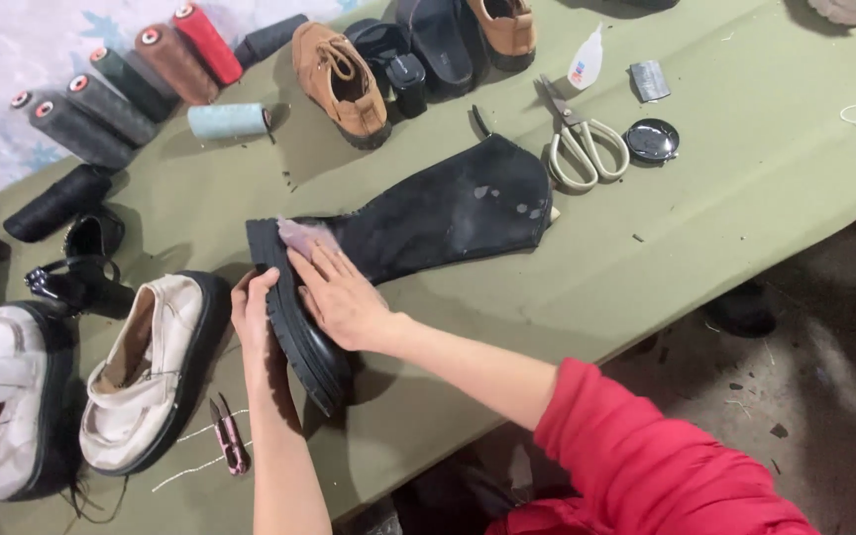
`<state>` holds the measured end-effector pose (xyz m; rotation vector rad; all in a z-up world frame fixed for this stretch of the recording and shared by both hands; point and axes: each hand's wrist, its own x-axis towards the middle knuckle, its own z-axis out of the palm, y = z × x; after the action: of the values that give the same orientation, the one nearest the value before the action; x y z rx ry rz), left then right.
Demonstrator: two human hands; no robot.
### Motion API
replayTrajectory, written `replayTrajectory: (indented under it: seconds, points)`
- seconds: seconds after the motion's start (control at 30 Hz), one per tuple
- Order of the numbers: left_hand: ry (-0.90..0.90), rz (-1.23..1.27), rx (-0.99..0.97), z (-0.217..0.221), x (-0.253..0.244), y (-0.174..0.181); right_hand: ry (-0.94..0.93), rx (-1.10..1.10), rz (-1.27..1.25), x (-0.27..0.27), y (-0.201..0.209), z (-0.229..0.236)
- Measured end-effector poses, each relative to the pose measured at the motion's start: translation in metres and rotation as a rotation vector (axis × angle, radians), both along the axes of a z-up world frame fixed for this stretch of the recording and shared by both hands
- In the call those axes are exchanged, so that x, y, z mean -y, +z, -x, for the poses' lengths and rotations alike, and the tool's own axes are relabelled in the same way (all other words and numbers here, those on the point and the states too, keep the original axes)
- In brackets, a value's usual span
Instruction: The person wipes the exterior of a black boot with a cloth, focusing on the shaft and heel. They rotate the boot to clean different sides and then use a brush to scrub the sole and heel area.
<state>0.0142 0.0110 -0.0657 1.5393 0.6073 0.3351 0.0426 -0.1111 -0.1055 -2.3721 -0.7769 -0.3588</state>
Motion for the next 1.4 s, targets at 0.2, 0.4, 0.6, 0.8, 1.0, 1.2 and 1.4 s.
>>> replayTrajectory:
  seconds: [0.2, 0.4, 0.6, 0.8, 1.0, 1.2, 1.4]
  points:
    - [-0.007, -0.062, -0.052, 0.002, 0.006, 0.015, -0.173, 0.250, 0.238, 0.051, -0.072, -0.056]
    - [0.020, -0.031, -0.025, 0.007, 0.013, 0.016, -0.279, 0.394, 0.360, 0.143, 0.000, -0.044]
    - [0.012, -0.002, -0.018, 0.005, 0.008, 0.011, -0.487, -0.103, 0.522, 0.238, 0.002, -0.085]
    - [0.017, 0.008, -0.019, 0.002, 0.007, 0.010, 0.139, -0.120, -0.399, 0.151, 0.034, -0.046]
    - [0.016, -0.005, -0.034, 0.000, 0.001, 0.005, -0.032, 0.431, 0.184, 0.063, -0.055, -0.050]
    - [0.030, 0.015, -0.024, 0.020, 0.029, 0.046, -0.247, 0.489, 0.248, 0.164, -0.004, -0.077]
    - [0.050, -0.021, -0.050, 0.002, -0.004, 0.005, -0.185, -0.173, -0.338, 0.263, 0.021, -0.084]
